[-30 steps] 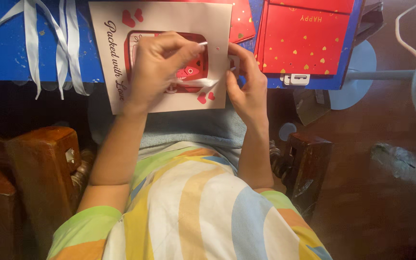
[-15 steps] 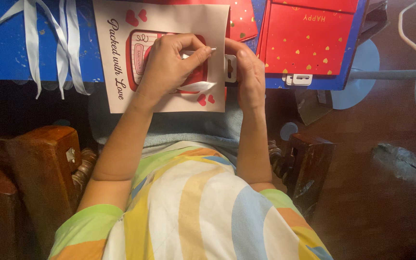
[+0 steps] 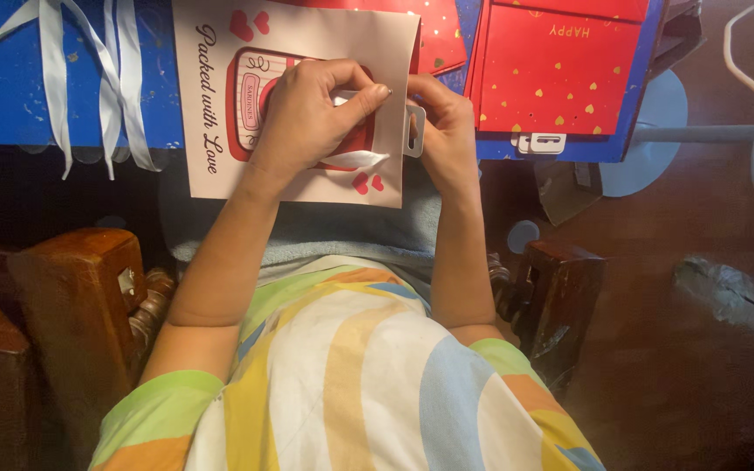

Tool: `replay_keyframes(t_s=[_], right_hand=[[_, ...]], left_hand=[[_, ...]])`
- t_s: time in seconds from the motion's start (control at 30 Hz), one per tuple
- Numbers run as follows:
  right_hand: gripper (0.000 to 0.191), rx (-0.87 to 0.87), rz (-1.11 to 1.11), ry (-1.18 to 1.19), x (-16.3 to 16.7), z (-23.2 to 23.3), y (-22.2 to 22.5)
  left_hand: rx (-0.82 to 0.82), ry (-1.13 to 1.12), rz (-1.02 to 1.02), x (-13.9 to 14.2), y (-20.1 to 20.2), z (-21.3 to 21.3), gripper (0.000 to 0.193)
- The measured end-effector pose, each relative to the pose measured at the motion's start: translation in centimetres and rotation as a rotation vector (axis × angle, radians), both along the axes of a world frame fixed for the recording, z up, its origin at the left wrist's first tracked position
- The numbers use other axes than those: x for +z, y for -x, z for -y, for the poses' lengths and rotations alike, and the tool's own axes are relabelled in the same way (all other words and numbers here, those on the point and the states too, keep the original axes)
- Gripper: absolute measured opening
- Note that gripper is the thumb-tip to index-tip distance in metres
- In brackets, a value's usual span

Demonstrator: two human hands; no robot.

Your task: The person assembles red Valentine's Day gift boxes by threading white ribbons through the handle slots and tying them. They handle multiple boxes one at a time, folding flaps and securing ribbons to complete each box.

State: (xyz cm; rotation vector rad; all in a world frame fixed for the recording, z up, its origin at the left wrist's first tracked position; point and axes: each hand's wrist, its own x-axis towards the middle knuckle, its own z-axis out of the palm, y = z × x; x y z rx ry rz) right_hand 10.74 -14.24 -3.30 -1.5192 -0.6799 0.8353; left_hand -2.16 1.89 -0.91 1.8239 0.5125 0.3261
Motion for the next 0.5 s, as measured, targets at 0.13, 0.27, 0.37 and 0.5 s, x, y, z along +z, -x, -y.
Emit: replay_keyframes(t_s=[0.13,0.27,0.37,0.5], right_hand=[[0.019,-0.006,0.037,-0.011,0.0,-0.1,0.2],[0.021,0.023,0.022,-0.034,0.2,0.3,0.0],[0.017,-0.02,-0.028,-0.023,0.2,0.1,0.0],[0.013,-0.077,0.016,-0.008,0.0,-0.1,0.4]], left_hand=[[-0.035,-0.02,-0.042,0.2,0.1,0.1,0.025],[-0.025,-0.03,-0.045,0.4,0.0,0.5,0.025],[-0.019,0.013,-0.052,0.2,-0.1,0.4,0.028],[-0.061,0.272,-0.024,-0.6,0.0,-0.6,0.036]])
